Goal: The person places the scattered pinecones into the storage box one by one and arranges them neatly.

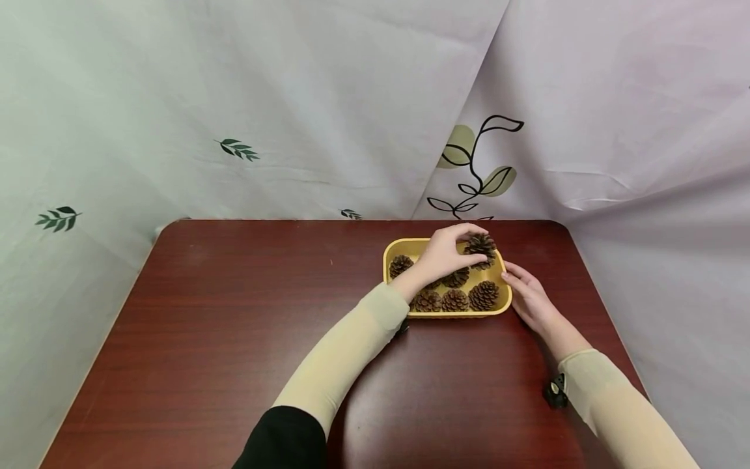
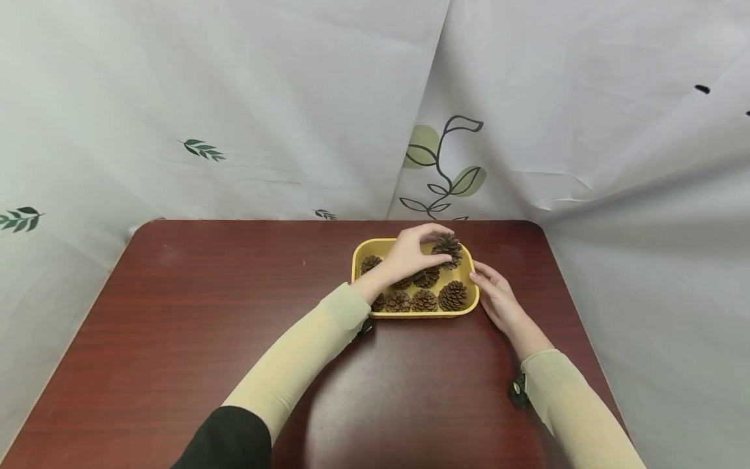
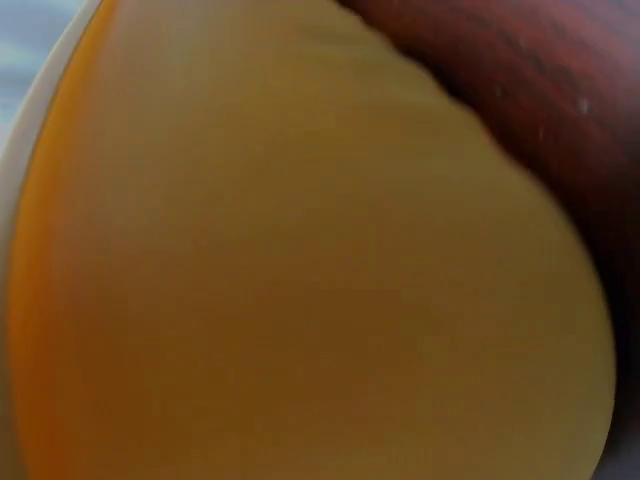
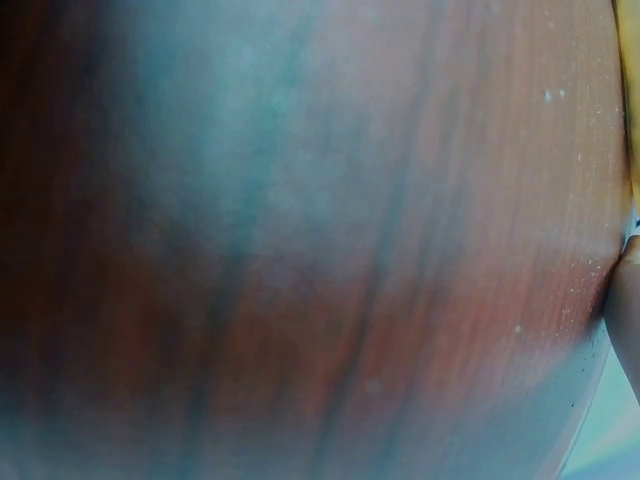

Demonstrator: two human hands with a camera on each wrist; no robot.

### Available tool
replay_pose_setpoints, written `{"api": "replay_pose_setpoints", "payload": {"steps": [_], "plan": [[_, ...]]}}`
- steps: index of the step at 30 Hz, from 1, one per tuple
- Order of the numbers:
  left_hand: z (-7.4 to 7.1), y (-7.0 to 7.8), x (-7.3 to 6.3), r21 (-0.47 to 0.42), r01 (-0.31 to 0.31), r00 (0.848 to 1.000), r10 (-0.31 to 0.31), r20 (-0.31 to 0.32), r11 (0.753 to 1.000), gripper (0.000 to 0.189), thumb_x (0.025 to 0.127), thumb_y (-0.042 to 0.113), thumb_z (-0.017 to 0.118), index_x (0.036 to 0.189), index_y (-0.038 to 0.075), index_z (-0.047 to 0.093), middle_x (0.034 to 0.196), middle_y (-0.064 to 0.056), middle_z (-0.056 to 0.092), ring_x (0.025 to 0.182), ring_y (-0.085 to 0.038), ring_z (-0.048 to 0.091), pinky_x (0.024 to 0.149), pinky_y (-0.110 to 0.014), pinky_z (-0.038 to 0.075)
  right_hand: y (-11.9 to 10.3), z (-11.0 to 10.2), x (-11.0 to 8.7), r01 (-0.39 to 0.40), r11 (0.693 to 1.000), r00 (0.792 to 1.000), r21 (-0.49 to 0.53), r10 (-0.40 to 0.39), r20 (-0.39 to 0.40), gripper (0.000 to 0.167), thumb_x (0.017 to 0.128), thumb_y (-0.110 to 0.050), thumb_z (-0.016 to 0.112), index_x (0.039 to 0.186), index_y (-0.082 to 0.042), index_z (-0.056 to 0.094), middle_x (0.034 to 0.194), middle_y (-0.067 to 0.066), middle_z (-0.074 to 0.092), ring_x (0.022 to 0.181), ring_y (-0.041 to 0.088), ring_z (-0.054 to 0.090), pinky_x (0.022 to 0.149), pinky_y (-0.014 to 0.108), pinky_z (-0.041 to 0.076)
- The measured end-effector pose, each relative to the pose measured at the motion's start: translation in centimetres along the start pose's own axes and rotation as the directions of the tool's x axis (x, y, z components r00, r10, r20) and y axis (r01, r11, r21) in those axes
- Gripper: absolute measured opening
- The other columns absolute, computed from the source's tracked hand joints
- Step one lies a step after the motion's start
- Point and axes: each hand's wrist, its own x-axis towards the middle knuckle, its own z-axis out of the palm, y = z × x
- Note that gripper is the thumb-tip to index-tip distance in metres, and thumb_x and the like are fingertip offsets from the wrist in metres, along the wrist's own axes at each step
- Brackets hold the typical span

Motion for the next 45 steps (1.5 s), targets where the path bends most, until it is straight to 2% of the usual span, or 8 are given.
{"api": "replay_pose_setpoints", "payload": {"steps": [8,15,19,25,30,33,39,45], "plan": [[1.9,-0.4,0.1,0.064,0.055,0.998,-0.055,0.004,0.996,0.045,0.093,0.023,0.085,0.135,0.014,0.071,0.137,-0.002,0.073,0.131,-0.018,0.067,0.113,-0.021,0.051,0.1,0.0,0.1,-0.004,1.000,1.000,-0.001,0.004,0.018,0.033,0.113,-0.006,0.043,0.121,-0.026,0.068,0.117,-0.015,0.073,0.108,-0.003,0.067,0.092,0.014,0.057],[2.6,-0.7,0.4,0.104,0.107,0.994,-0.109,0.018,0.989,0.047,0.092,0.024,0.086,0.136,0.016,0.070,0.139,-0.003,0.072,0.129,-0.021,0.069,0.109,-0.020,0.054,0.1,-0.1,0.1,0.001,1.000,1.000,0.010,-0.001,0.025,0.033,0.113,-0.005,0.043,0.122,-0.025,0.068,0.118,-0.014,0.074,0.109,-0.002,0.068,0.092,0.015,0.057],[2.8,-0.8,0.5,0.152,0.125,0.991,-0.130,0.020,0.980,0.048,0.092,0.026,0.086,0.136,0.019,0.070,0.138,0.000,0.073,0.127,-0.018,0.070,0.107,-0.021,0.055,0.1,0.0,0.2,0.014,1.000,0.999,0.018,-0.015,0.035,0.034,0.113,-0.004,0.043,0.122,-0.024,0.068,0.119,-0.014,0.074,0.109,-0.002,0.068,0.093,0.015,0.057],[3.2,-1.0,0.6,0.255,0.113,0.992,-0.124,0.026,0.960,0.048,0.092,0.031,0.085,0.137,0.023,0.068,0.136,0.003,0.073,0.123,-0.014,0.070,0.104,-0.026,0.056,0.2,0.0,0.2,0.028,0.999,0.999,0.035,-0.030,0.044,0.035,0.113,-0.003,0.043,0.122,-0.024,0.070,0.117,-0.013,0.074,0.107,-0.001,0.068,0.092,0.015,0.057],[3.4,-0.7,0.6,0.329,0.103,0.991,-0.126,0.050,0.939,0.048,0.094,0.034,0.083,0.138,0.025,0.067,0.138,0.006,0.072,0.127,-0.013,0.069,0.106,-0.029,0.056,0.3,0.0,0.2,0.044,0.998,0.997,0.049,-0.047,0.060,0.037,0.113,-0.002,0.041,0.122,-0.022,0.070,0.117,-0.011,0.075,0.108,0.000,0.069,0.092,0.015,0.057],[3.4,-0.6,0.5,0.367,0.096,0.988,-0.135,0.080,0.925,0.046,0.095,0.035,0.082,0.137,0.027,0.067,0.138,0.008,0.072,0.129,-0.012,0.067,0.108,-0.028,0.055,0.3,0.0,0.1,0.043,0.998,0.997,0.052,-0.046,0.062,0.036,0.113,-0.002,0.041,0.122,-0.022,0.070,0.117,-0.011,0.075,0.107,0.001,0.069,0.092,0.016,0.057],[3.4,-0.5,0.4,0.447,0.043,0.978,-0.128,0.162,0.894,0.046,0.097,0.034,0.081,0.140,0.025,0.067,0.141,0.010,0.070,0.131,-0.007,0.065,0.110,-0.021,0.052,0.2,0.0,0.0,0.032,0.999,0.998,0.041,-0.035,0.056,0.034,0.113,-0.004,0.042,0.122,-0.022,0.069,0.117,-0.011,0.075,0.107,0.000,0.069,0.091,0.016,0.058],[3.4,-0.6,0.5,0.467,0.031,0.973,-0.133,0.187,0.884,0.049,0.097,0.034,0.080,0.143,0.025,0.065,0.143,0.010,0.068,0.132,-0.008,0.064,0.110,-0.022,0.053,0.3,0.0,0.1,0.044,0.998,0.997,0.048,-0.047,0.058,0.034,0.112,-0.003,0.042,0.123,-0.021,0.069,0.117,-0.011,0.075,0.107,0.000,0.069,0.092,0.016,0.058]]}}
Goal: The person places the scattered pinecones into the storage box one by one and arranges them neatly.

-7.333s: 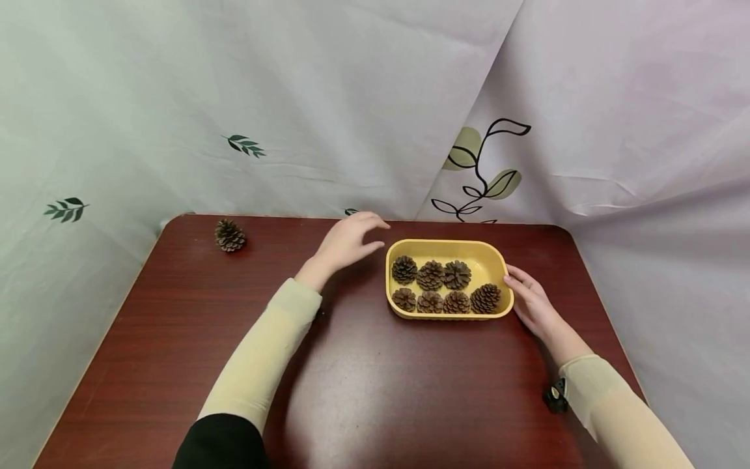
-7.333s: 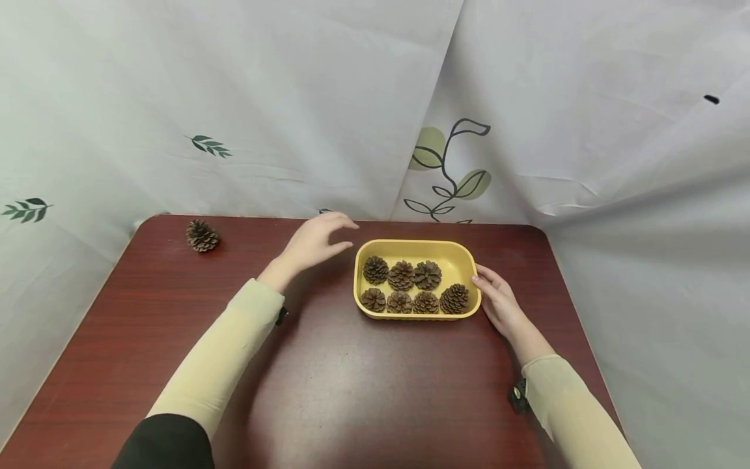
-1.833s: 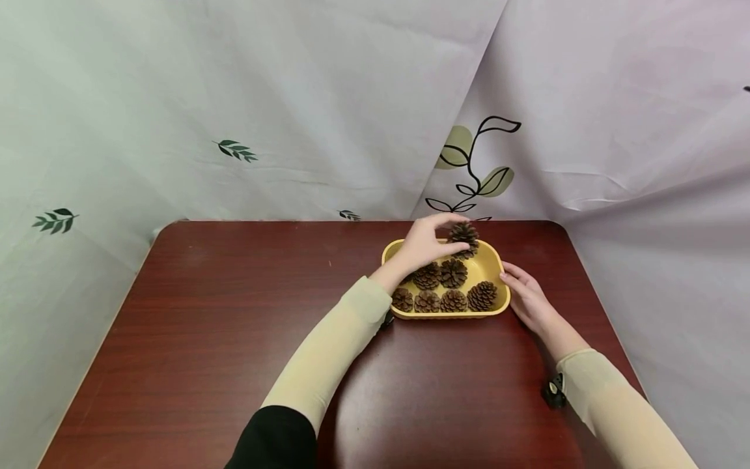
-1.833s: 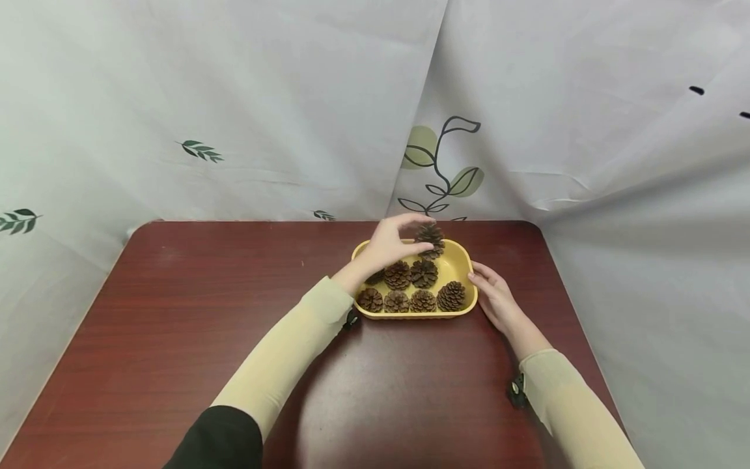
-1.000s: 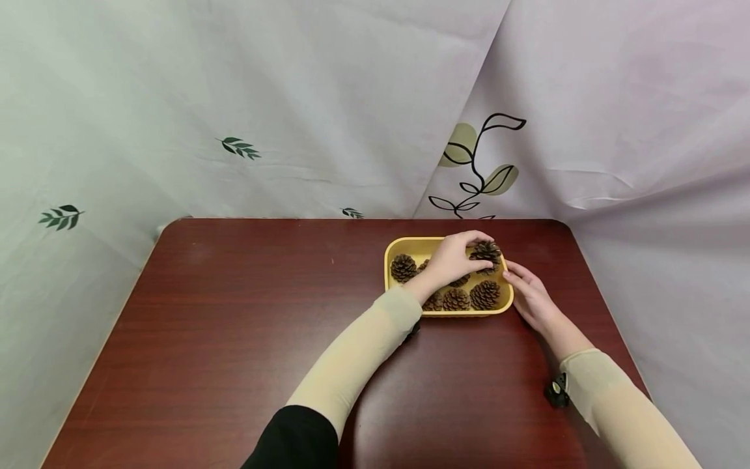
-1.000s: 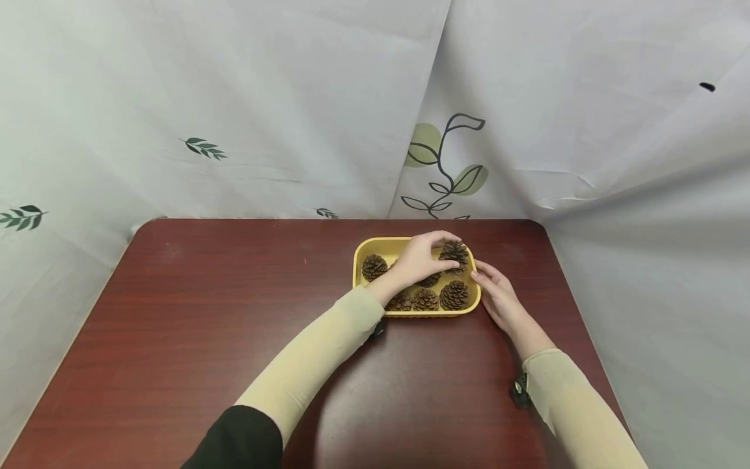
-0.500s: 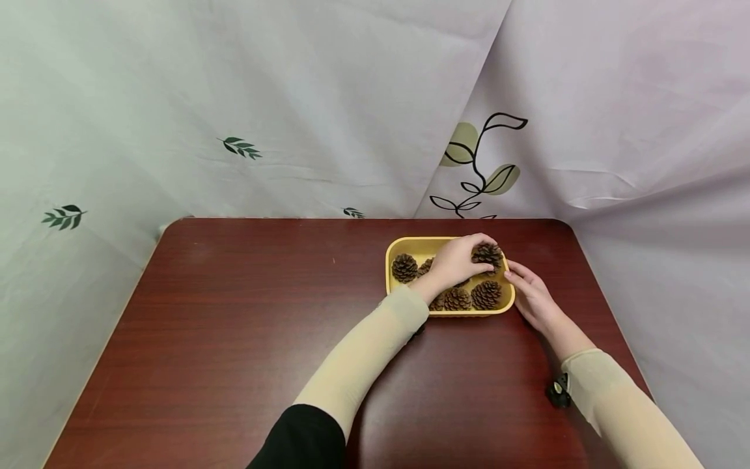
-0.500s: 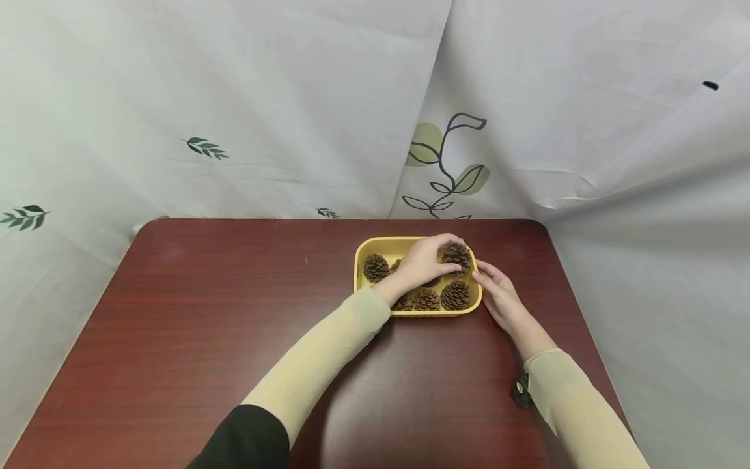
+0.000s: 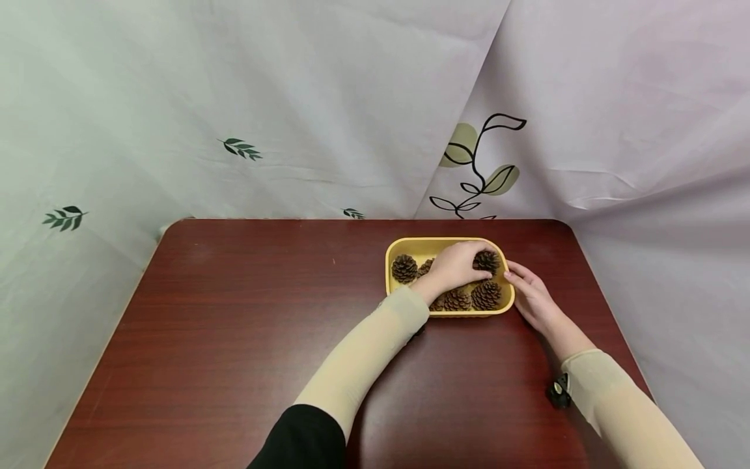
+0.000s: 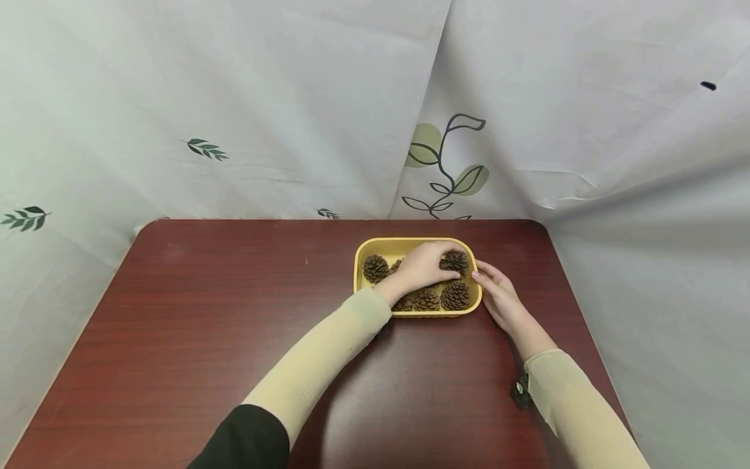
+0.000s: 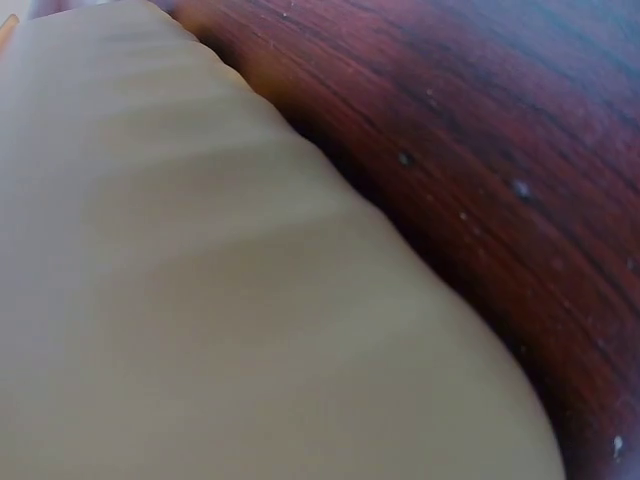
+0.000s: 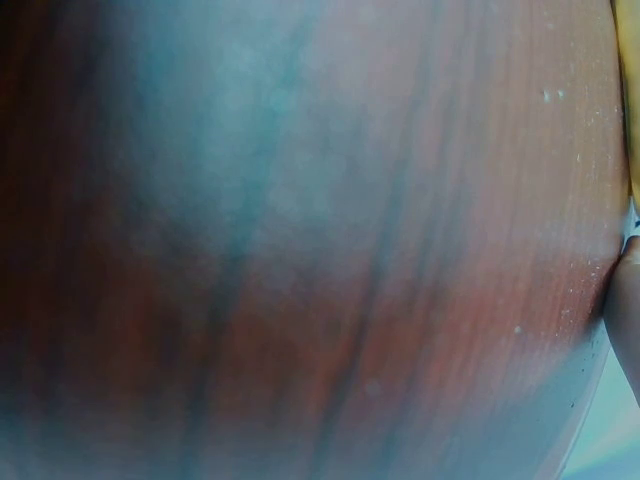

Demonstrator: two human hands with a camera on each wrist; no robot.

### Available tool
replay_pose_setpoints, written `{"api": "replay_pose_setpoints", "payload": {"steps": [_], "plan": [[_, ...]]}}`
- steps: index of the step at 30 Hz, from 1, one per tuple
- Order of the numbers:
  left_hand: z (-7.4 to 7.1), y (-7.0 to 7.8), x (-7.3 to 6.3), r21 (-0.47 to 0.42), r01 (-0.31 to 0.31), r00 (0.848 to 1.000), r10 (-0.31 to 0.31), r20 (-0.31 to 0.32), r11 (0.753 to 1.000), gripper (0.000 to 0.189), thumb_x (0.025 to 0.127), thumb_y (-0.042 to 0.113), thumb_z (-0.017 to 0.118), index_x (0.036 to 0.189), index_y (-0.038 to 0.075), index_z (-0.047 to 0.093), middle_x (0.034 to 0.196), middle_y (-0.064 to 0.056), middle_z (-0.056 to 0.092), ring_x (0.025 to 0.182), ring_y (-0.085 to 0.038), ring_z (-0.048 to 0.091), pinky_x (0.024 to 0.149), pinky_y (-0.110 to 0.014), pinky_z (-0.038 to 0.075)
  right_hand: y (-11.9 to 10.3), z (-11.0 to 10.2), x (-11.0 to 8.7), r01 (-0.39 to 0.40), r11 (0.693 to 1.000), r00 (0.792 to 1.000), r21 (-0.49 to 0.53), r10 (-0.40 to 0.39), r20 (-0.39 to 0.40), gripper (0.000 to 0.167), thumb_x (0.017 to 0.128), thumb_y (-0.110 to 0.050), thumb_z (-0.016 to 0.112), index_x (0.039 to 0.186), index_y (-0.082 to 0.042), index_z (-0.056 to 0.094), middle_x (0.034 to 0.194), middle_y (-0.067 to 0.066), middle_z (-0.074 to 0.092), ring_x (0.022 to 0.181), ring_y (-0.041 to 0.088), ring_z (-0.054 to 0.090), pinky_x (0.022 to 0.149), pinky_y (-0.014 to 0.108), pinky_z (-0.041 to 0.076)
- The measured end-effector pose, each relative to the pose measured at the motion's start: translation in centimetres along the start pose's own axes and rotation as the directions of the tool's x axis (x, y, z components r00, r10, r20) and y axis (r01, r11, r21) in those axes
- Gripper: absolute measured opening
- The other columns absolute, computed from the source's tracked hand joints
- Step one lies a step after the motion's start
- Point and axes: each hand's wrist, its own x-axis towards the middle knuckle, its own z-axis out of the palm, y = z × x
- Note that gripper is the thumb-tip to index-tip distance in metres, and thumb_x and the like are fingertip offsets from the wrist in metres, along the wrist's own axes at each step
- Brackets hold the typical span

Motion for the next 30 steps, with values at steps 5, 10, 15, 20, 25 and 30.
{"api": "replay_pose_setpoints", "payload": {"steps": [5,10,15,20,25,30], "plan": [[0.09,-0.29,0.11,-0.003,-0.019,1.000,0.019,0.006,1.000,0.051,0.097,0.031,0.081,0.144,0.024,0.064,0.145,0.008,0.067,0.135,-0.009,0.063,0.114,-0.023,0.050,0.07,-0.03,0.05,-0.001,1.000,1.000,0.002,0.001,-0.006,0.035,0.112,-0.002,0.042,0.122,-0.022,0.069,0.116,-0.011,0.075,0.106,0.000,0.069,0.091,0.016,0.058],[0.26,-0.59,0.26,-0.034,-0.003,0.999,0.002,-0.033,0.999,0.048,0.097,0.029,0.081,0.142,0.025,0.065,0.144,0.008,0.068,0.137,-0.009,0.062,0.117,-0.023,0.048,0.02,-0.07,0.05,-0.013,1.000,1.000,0.002,0.013,-0.010,0.035,0.113,-0.003,0.043,0.121,-0.023,0.070,0.116,-0.011,0.076,0.106,0.000,0.070,0.091,0.016,0.058],[0.24,-0.54,0.36,-0.042,-0.030,0.998,0.028,-0.051,0.999,0.047,0.095,0.027,0.083,0.138,0.023,0.066,0.142,0.006,0.068,0.136,-0.011,0.062,0.118,-0.025,0.048,0.03,-0.14,0.14,-0.010,1.000,1.000,0.010,0.010,-0.008,0.034,0.113,-0.003,0.043,0.121,-0.022,0.070,0.114,-0.010,0.076,0.105,0.001,0.071,0.090,0.017,0.059],[0.09,-0.48,0.36,-0.020,-0.064,0.998,0.064,-0.017,0.998,0.048,0.096,0.027,0.082,0.140,0.021,0.065,0.143,0.005,0.068,0.137,-0.011,0.061,0.118,-0.022,0.046,0.08,-0.13,0.27,0.001,1.000,1.000,0.026,-0.001,-0.001,0.035,0.112,-0.001,0.042,0.121,-0.020,0.070,0.112,-0.009,0.076,0.103,0.002,0.071,0.089,0.017,0.059],[-0.09,-0.41,0.26,-0.031,-0.060,0.998,0.060,-0.014,0.998,0.046,0.097,0.025,0.080,0.141,0.021,0.065,0.142,0.005,0.068,0.136,-0.011,0.062,0.118,-0.022,0.047,0.01,-0.11,0.19,-0.010,1.000,1.000,0.008,0.010,-0.010,0.034,0.112,-0.003,0.043,0.121,-0.022,0.070,0.113,-0.010,0.076,0.104,0.001,0.070,0.090,0.016,0.059],[-0.32,-0.24,0.28,-0.100,-0.012,0.998,0.007,-0.055,0.995,0.043,0.096,0.026,0.081,0.136,0.020,0.067,0.139,0.004,0.071,0.134,-0.013,0.064,0.116,-0.025,0.050,-0.07,-0.12,0.12,-0.015,1.000,1.000,0.007,0.015,-0.005,0.034,0.113,-0.003,0.042,0.121,-0.022,0.069,0.114,-0.010,0.076,0.105,0.001,0.070,0.091,0.016,0.058]]}}
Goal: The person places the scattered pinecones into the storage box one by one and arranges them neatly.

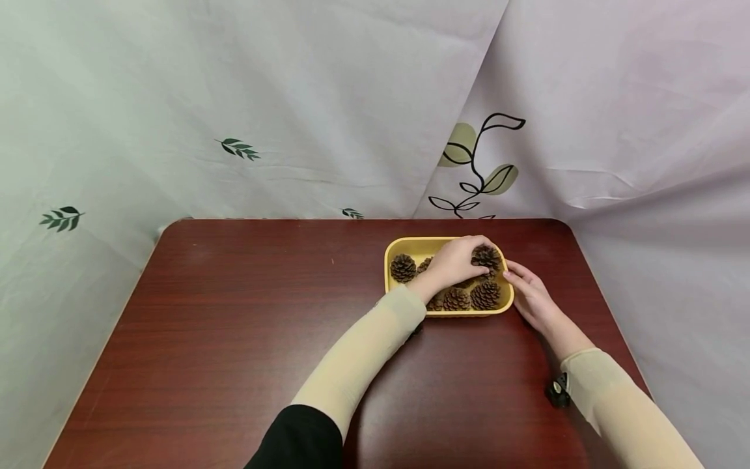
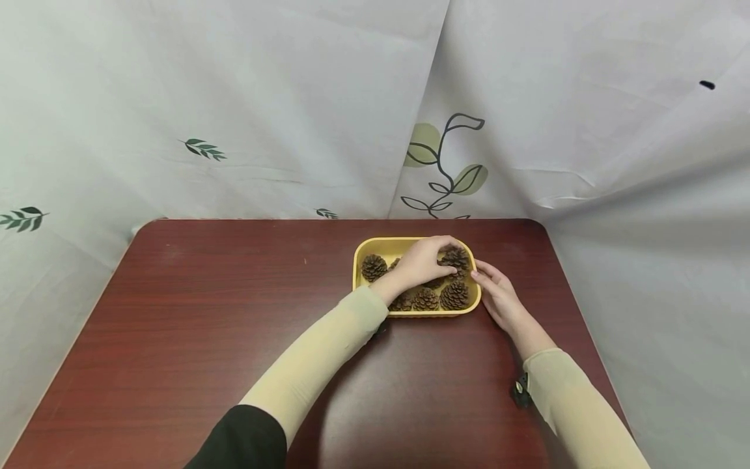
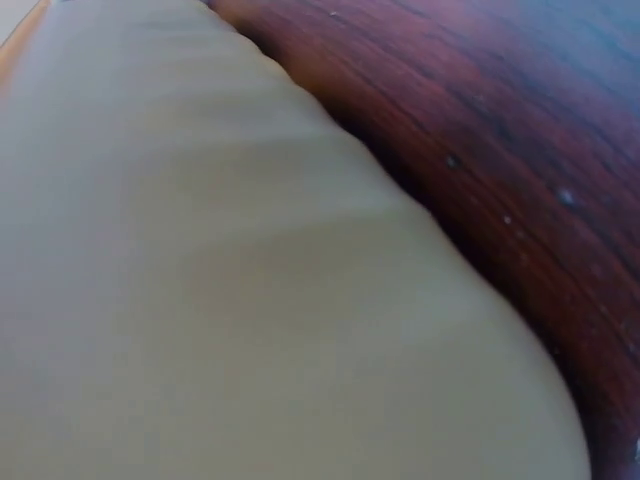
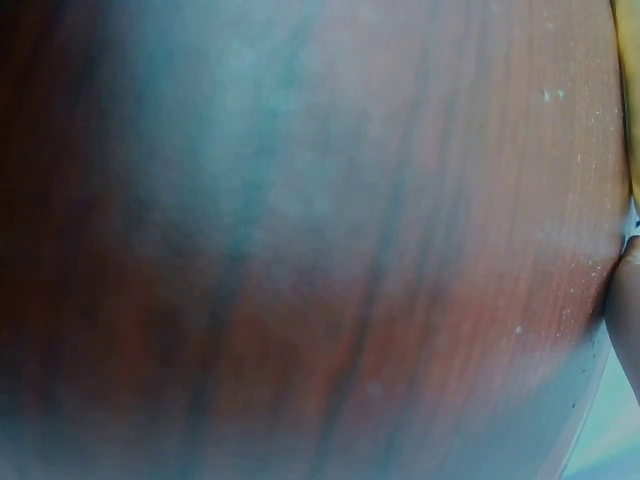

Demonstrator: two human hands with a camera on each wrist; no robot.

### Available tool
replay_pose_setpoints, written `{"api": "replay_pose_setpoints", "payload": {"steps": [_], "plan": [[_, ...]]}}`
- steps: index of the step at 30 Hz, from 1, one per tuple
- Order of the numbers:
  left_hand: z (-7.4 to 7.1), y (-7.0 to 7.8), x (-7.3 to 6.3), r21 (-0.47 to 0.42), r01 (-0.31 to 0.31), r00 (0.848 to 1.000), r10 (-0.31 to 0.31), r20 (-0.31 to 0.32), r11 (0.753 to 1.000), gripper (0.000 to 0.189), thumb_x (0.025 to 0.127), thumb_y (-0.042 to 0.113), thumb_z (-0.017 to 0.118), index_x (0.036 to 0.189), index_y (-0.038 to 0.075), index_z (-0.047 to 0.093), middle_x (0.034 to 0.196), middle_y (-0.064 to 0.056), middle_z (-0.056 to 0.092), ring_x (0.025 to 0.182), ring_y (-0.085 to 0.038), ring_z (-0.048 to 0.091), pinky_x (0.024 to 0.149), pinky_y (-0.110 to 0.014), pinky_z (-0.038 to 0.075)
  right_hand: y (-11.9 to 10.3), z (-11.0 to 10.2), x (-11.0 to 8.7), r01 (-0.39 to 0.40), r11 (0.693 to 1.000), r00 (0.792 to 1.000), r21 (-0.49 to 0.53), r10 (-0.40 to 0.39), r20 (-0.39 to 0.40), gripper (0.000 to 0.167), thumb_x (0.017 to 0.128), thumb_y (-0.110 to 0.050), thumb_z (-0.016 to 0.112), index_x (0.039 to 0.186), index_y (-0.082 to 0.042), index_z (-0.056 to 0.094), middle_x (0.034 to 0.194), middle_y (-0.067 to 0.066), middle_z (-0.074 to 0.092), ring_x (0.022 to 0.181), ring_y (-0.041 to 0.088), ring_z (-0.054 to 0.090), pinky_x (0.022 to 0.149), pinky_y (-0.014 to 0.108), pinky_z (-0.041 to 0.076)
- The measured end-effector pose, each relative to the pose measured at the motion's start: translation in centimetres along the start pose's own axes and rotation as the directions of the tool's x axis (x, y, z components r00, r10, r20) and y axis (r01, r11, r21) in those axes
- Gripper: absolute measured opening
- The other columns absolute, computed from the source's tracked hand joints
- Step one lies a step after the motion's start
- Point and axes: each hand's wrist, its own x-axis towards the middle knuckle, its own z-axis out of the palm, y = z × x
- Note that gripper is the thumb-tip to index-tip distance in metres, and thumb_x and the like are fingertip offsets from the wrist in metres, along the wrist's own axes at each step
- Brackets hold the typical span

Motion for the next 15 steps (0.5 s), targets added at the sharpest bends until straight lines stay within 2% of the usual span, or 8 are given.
{"api": "replay_pose_setpoints", "payload": {"steps": [7,10,15], "plan": [[-0.09,-0.23,0.17,-0.033,0.027,1.000,-0.027,-0.009,0.999,0.044,0.095,0.024,0.083,0.135,0.019,0.068,0.137,0.004,0.071,0.132,-0.013,0.066,0.114,-0.024,0.051,-0.03,0.08,-0.02,-0.001,1.000,1.000,-0.005,0.001,0.000,0.034,0.113,-0.003,0.042,0.122,-0.022,0.069,0.114,-0.010,0.075,0.105,0.001,0.070,0.091,0.016,0.059],[-0.08,-0.18,0.21,0.002,0.029,1.000,-0.029,0.010,1.000,0.044,0.094,0.026,0.083,0.135,0.020,0.067,0.137,0.005,0.071,0.131,-0.012,0.066,0.114,-0.023,0.050,0.03,0.01,0.02,0.007,1.000,1.000,-0.007,-0.006,0.010,0.035,0.113,-0.003,0.041,0.122,-0.022,0.069,0.116,-0.010,0.076,0.106,0.001,0.070,0.091,0.016,0.058],[0.22,-0.05,0.26,0.075,-0.016,0.999,0.012,0.049,0.997,0.045,0.095,0.027,0.082,0.137,0.019,0.066,0.139,0.006,0.071,0.133,-0.011,0.064,0.117,-0.023,0.048,0.09,-0.09,0.07,0.016,1.000,1.000,0.000,-0.016,0.020,0.035,0.113,-0.002,0.041,0.123,-0.021,0.069,0.116,-0.009,0.076,0.107,0.001,0.071,0.092,0.017,0.058]]}}
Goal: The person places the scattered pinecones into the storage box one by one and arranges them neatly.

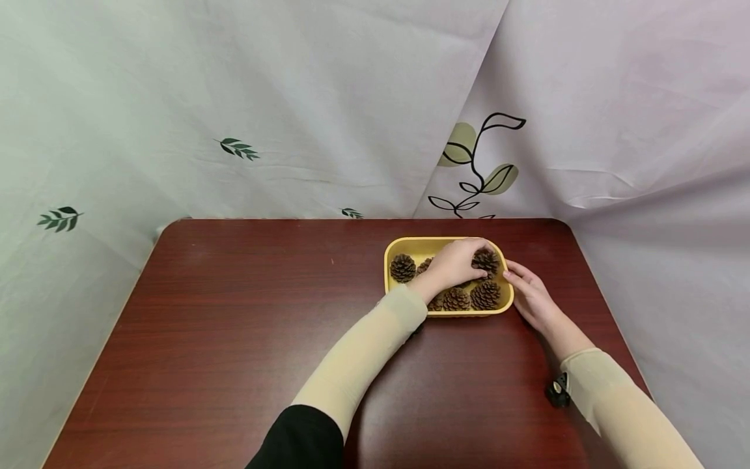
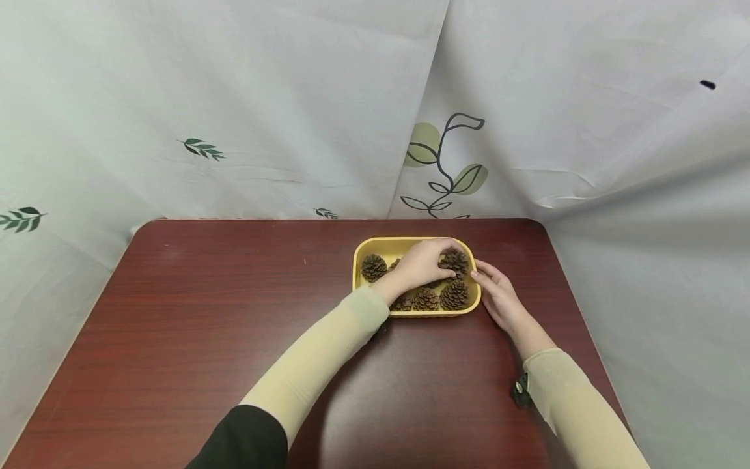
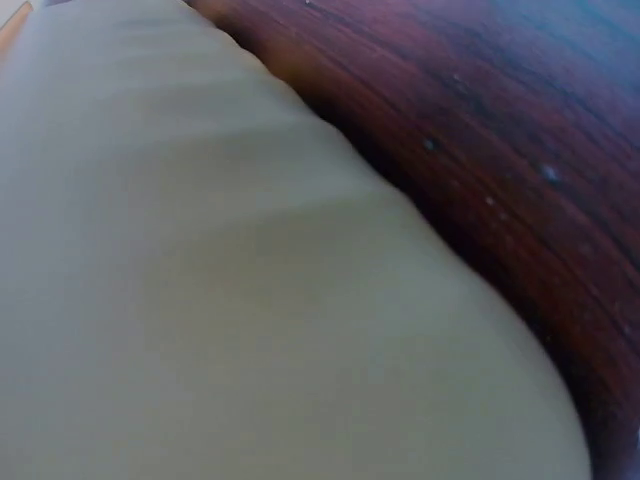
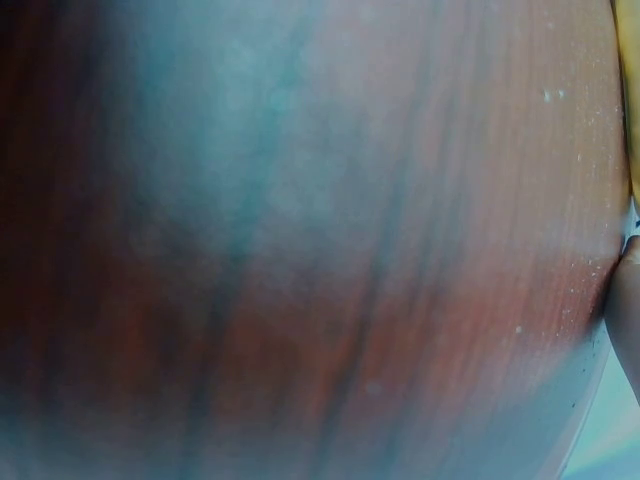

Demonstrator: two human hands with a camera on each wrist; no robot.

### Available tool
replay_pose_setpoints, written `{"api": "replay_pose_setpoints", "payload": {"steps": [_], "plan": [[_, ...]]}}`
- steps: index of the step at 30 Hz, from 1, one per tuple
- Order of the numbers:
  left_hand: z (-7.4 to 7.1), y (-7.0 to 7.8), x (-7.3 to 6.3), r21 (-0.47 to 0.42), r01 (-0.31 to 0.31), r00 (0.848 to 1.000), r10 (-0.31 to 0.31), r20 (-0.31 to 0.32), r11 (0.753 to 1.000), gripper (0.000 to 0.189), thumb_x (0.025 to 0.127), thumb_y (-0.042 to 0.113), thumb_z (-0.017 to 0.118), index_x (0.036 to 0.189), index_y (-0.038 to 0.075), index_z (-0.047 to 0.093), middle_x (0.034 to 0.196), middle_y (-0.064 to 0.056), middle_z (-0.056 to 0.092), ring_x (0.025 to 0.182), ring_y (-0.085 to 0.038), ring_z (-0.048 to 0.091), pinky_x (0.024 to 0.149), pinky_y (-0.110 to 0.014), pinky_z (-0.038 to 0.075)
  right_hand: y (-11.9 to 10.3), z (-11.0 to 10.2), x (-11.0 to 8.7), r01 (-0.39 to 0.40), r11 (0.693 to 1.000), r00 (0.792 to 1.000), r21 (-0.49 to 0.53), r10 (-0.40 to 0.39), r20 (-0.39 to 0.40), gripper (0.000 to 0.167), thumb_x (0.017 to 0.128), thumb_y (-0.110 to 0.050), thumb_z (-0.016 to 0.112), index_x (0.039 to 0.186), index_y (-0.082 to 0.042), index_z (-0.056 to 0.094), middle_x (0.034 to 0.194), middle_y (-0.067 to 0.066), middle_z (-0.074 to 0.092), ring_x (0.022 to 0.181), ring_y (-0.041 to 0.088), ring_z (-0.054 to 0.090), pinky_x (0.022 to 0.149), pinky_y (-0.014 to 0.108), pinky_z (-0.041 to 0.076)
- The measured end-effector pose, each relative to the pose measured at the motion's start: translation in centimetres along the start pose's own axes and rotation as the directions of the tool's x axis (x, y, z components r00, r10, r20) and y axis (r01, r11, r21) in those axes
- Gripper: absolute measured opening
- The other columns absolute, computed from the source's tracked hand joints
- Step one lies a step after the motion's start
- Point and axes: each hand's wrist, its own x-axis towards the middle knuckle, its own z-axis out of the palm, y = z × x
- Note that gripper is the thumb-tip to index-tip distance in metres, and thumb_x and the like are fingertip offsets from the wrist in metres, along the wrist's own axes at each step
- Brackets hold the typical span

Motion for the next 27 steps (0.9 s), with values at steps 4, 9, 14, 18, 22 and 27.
{"api": "replay_pose_setpoints", "payload": {"steps": [4,9,14,18,22,27], "plan": [[0.2,0.1,0.1,0.021,-0.005,1.000,0.004,0.006,1.000,0.047,0.096,0.028,0.082,0.140,0.020,0.066,0.141,0.006,0.070,0.134,-0.011,0.063,0.117,-0.023,0.048,-0.1,0.0,-0.1,-0.014,1.000,1.000,-0.017,0.013,-0.008,0.033,0.113,-0.004,0.042,0.124,-0.022,0.067,0.117,-0.011,0.075,0.108,0.000,0.070,0.092,0.016,0.058],[0.1,-0.1,0.2,0.025,0.015,0.998,-0.017,0.052,1.000,0.052,0.097,0.029,0.081,0.146,0.022,0.064,0.146,0.008,0.067,0.137,-0.010,0.062,0.119,-0.023,0.047,-0.2,0.0,-0.2,-0.027,0.999,0.999,-0.037,0.026,-0.023,0.032,0.113,-0.006,0.042,0.124,-0.023,0.066,0.118,-0.013,0.075,0.109,-0.002,0.069,0.093,0.015,0.058],[0.0,-0.4,0.3,0.013,0.021,0.997,-0.022,0.071,1.000,0.053,0.097,0.030,0.080,0.146,0.022,0.063,0.147,0.007,0.067,0.138,-0.010,0.061,0.119,-0.022,0.046,-0.1,0.0,-0.1,-0.023,1.000,1.000,-0.018,0.022,-0.019,0.033,0.113,-0.004,0.041,0.124,-0.022,0.066,0.118,-0.012,0.075,0.109,-0.001,0.069,0.092,0.016,0.058],[-0.1,-0.6,0.4,0.010,0.020,0.998,-0.021,0.063,1.000,0.054,0.097,0.032,0.080,0.146,0.019,0.063,0.146,0.005,0.068,0.137,-0.011,0.062,0.118,-0.023,0.047,-0.1,0.0,-0.1,-0.022,1.000,1.000,-0.020,0.022,-0.015,0.033,0.113,-0.004,0.041,0.125,-0.022,0.066,0.119,-0.011,0.075,0.109,0.000,0.070,0.092,0.017,0.059],[-0.4,-0.7,0.3,-0.024,0.020,0.998,-0.019,0.053,1.000,0.054,0.099,0.031,0.079,0.147,0.016,0.062,0.146,0.002,0.067,0.137,-0.012,0.062,0.118,-0.024,0.048,-0.1,0.0,-0.1,-0.033,0.999,0.999,-0.041,0.032,-0.020,0.032,0.113,-0.005,0.041,0.125,-0.023,0.066,0.118,-0.012,0.075,0.108,0.000,0.070,0.091,0.016,0.059],[-1.3,-0.8,0.0,-0.089,-0.010,0.999,0.013,0.032,0.996,0.050,0.101,0.028,0.076,0.147,0.015,0.062,0.148,0.001,0.066,0.139,-0.015,0.060,0.120,-0.025,0.046,-0.1,-0.1,-0.1,-0.047,0.997,0.998,-0.056,0.045,-0.036,0.032,0.114,-0.007,0.041,0.124,-0.025,0.066,0.117,-0.013,0.075,0.108,-0.001,0.070,0.091,0.016,0.059]]}}
